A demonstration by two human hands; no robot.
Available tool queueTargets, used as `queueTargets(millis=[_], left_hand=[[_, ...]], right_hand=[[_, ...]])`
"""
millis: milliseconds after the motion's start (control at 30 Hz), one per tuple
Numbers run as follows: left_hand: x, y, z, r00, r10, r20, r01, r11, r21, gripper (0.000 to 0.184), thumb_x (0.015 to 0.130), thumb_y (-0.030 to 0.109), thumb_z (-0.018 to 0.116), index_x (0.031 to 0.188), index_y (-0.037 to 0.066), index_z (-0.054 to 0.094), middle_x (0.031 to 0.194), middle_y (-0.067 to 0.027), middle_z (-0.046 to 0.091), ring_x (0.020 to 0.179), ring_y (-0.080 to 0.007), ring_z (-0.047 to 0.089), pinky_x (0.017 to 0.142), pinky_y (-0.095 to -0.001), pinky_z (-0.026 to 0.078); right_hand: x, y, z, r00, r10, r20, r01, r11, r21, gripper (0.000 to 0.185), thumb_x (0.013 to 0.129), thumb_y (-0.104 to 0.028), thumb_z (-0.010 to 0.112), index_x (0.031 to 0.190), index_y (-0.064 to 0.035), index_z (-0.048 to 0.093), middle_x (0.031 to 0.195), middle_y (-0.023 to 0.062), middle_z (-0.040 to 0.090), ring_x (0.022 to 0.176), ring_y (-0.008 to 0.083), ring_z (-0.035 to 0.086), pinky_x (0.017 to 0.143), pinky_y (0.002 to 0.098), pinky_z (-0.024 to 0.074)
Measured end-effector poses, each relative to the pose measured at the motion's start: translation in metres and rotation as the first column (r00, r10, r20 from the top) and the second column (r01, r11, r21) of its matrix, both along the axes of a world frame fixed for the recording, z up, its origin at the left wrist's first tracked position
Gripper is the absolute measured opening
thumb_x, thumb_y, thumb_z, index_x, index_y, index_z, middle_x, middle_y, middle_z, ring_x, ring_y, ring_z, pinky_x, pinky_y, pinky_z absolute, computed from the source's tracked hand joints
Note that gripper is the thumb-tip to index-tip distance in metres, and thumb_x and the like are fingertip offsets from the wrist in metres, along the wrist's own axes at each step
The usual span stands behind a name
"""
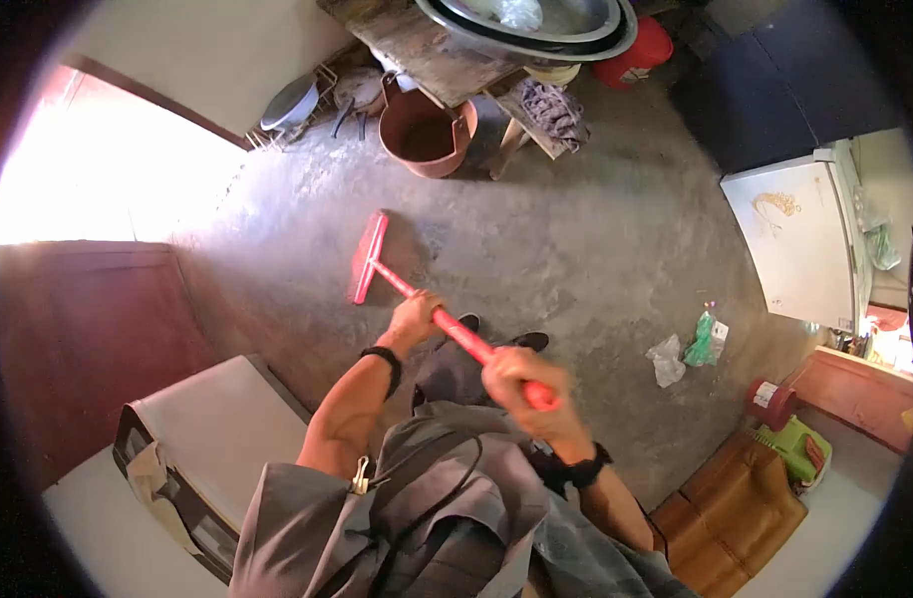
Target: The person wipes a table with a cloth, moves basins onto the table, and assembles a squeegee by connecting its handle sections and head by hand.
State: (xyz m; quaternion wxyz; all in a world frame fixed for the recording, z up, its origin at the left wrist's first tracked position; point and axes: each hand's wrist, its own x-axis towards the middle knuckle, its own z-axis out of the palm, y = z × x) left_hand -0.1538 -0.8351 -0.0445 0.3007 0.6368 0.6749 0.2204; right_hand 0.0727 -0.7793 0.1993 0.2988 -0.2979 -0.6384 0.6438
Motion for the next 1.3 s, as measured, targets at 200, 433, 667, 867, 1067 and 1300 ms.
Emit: queueTargets(millis=[200,433,667,867,1067,1300], left_hand=[[0.118,0.077,0.032,0.952,-0.062,0.3,0.048,0.997,0.055,0.023,0.071,0.017,0.065,0.093,0.011,0.062,0.092,-0.0111,0.064,0.093,-0.0338,0.06,0.076,-0.0448,0.048],[0.157,0.121,0.117,0.832,-0.42,0.364,0.42,0.904,0.083,0.018,0.075,0.02,0.062,0.092,0.012,0.061,0.086,-0.0091,0.065,0.083,-0.0333,0.062,0.068,-0.0452,0.049],[0.127,0.082,0.085,0.938,-0.327,0.113,0.328,0.945,0.008,0.024,0.075,0.024,0.067,0.094,0.011,0.061,0.087,-0.011,0.063,0.082,-0.0335,0.062,0.069,-0.0427,0.05],[0.14,0.015,0.023,0.975,-0.218,-0.032,0.211,0.965,-0.156,0.023,0.074,0.021,0.067,0.094,0.011,0.062,0.087,-0.0136,0.063,0.084,-0.0349,0.062,0.071,-0.0447,0.05],[0.299,0.041,0.014,0.97,-0.243,0.005,0.234,0.928,-0.289,0.024,0.074,0.022,0.067,0.097,0.015,0.063,0.093,-0.013,0.064,0.095,-0.0341,0.06,0.079,-0.0446,0.05],[0.471,0.111,0.061,0.821,-0.417,0.391,0.397,0.908,0.135,0.025,0.076,0.025,0.065,0.099,0.015,0.061,0.089,-0.0114,0.065,0.086,-0.0341,0.063,0.07,-0.0453,0.05]], right_hand=[[0.034,0.033,0.073,0.93,-0.324,0.176,0.317,0.946,0.068,0.012,0.084,0.0,0.058,0.072,0.0008,0.059,0.071,0.0057,0.062,0.074,0.0171,0.059,0.07,0.0309,0.0482],[0.046,0.037,0.122,0.917,-0.386,0.098,0.308,0.845,0.438,0.024,0.082,-0.012,0.061,0.062,-0.0046,0.049,0.059,0.0039,0.055,0.056,0.0182,0.055,0.059,0.0311,0.046],[0.121,0.029,0.08,0.961,-0.266,0.069,0.255,0.956,0.142,0.017,0.083,-0.004,0.06,0.067,-0.0018,0.054,0.071,0.006,0.061,0.076,0.0194,0.062,0.075,0.0318,0.0472],[0.155,-0.041,-0.014,0.957,-0.287,0.049,0.289,0.917,-0.276,0.01,0.087,-0.001,0.062,0.078,-0.0003,0.056,0.096,0.0087,0.064,0.1,0.0173,0.057,0.077,0.0278,0.0461],[0.279,-0.027,0.012,0.837,-0.507,0.203,0.54,0.825,-0.165,0.007,0.087,-0.004,0.059,0.081,-0.0018,0.059,0.09,0.01,0.067,0.082,0.017,0.06,0.071,0.0273,0.0475],[0.338,0.01,0.096,0.589,-0.784,0.194,0.725,0.619,0.301,0.029,0.094,-0.015,0.051,0.068,-0.0063,0.041,0.064,0.0074,0.055,0.059,0.0131,0.049,0.055,0.0267,0.0381]])
